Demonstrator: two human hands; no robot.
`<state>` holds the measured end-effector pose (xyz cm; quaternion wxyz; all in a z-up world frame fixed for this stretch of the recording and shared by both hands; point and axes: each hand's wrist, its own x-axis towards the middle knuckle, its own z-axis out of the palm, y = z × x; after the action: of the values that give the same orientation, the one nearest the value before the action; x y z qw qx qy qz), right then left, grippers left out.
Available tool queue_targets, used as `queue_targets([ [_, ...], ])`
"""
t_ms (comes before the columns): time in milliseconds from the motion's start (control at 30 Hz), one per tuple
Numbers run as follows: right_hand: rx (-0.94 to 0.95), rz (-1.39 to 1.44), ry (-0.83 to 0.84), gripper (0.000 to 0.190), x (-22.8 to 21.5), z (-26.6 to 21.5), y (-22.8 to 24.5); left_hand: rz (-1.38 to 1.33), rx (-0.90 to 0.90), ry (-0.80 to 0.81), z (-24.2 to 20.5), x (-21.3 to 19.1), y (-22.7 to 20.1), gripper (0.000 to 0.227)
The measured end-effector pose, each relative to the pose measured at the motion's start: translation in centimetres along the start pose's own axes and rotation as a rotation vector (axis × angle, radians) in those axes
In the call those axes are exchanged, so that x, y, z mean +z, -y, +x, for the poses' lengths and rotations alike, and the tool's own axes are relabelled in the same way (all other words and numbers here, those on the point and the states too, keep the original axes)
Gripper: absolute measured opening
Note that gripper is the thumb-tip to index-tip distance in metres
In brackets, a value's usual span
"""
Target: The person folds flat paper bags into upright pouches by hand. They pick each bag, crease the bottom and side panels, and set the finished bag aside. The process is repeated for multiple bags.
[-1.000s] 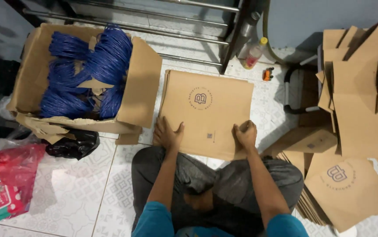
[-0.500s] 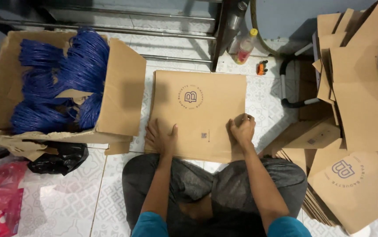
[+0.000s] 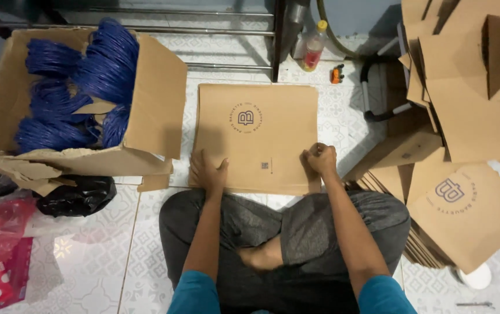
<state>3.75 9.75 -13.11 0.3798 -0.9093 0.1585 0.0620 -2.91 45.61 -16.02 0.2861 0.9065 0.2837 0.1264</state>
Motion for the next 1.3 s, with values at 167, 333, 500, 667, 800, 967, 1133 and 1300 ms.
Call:
queue_targets([
  [167, -0.011, 0.047, -0.055, 0.047, -1.4, -2.4, 0.8, -0.02, 0.079, 0.022, -0.8, 0.5, 1.8, 0.105],
  [333, -0.004, 0.078, -0.04, 0.034, -1.3, -2.2, 0.1, 0.018, 0.161, -0.06, -0.7, 1.3, 2.7, 0.097],
  [500, 0.035, -0.009, 0.069, 0.072, -2.3, -2.9, 3.0, 0.021, 0.133, -0.001, 0.0, 1.1, 2.2, 0.084],
  [667, 0.106, -0.037, 0.094, 0.081, -2.6, -2.1, 3.2, 0.12, 0.075, 0.476, -0.6, -3.2, -2.4, 0.073],
  [800, 0.116, -0.071, 0.078, 0.082, -2.2, -1.7, 2.9, 0.229, 0.062, 0.679, -1.3, -9.1, -6.7, 0.083],
  [967, 0.064, -0.157, 0.056, 0.074, -2.2, -1.9, 2.6, 0.157, 0.075, 0.717, -1.1, -9.2, -6.2, 0.09],
  [1133, -0.021, -0.224, -0.011, 0.064, -3.3, -4.0, 4.5, 0.168, 0.133, 0.59, -1.3, -6.1, -3.7, 0.077],
  [1300, -0.156, 0.031, -0.166, 0.027, -2.5, -3.5, 2.7, 0.159, 0.136, 0.47, -1.3, -4.7, -2.8, 0.062],
])
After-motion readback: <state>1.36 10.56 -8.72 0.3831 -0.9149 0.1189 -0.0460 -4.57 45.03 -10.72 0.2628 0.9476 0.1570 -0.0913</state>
